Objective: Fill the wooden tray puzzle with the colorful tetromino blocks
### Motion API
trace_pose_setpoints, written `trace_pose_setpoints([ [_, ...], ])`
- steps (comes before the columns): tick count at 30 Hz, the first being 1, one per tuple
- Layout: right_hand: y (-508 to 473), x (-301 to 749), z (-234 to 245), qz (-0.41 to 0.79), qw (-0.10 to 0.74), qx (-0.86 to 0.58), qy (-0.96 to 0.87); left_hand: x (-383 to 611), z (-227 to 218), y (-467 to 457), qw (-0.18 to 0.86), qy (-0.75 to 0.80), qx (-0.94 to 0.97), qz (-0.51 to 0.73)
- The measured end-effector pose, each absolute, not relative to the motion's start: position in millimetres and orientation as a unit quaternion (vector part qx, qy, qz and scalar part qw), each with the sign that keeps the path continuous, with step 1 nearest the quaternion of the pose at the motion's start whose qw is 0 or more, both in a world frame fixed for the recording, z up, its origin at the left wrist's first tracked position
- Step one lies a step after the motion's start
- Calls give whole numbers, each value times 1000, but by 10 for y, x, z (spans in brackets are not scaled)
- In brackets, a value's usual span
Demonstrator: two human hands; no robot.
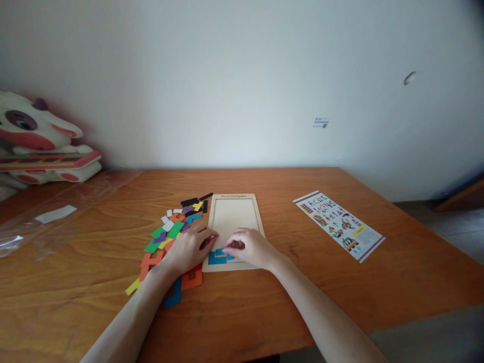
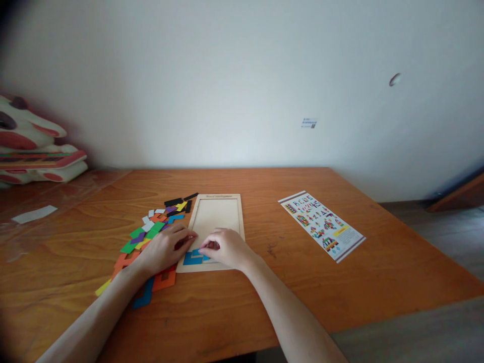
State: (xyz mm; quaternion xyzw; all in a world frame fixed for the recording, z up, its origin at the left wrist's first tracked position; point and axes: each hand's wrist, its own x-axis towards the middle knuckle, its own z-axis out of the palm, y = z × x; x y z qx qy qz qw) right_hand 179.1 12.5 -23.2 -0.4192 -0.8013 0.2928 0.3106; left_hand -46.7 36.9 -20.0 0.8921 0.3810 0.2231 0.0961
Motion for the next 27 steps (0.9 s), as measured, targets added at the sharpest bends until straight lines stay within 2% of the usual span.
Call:
trace_pose_setpoints([
  [5,111,1747,-239,258,297,-418,-819,-471,-204,373,97,379,891,228],
  [10,97,1752,-230,283,277,-424,-814,-472,-210,374,97,382,891,225],
  [22,87,1732,-187,222,302,-441,-815,-458,-197,362,114,384,884,241],
  [27,67,1737,-170,238,288,-441,-816,-446,-197,358,124,385,880,251],
])
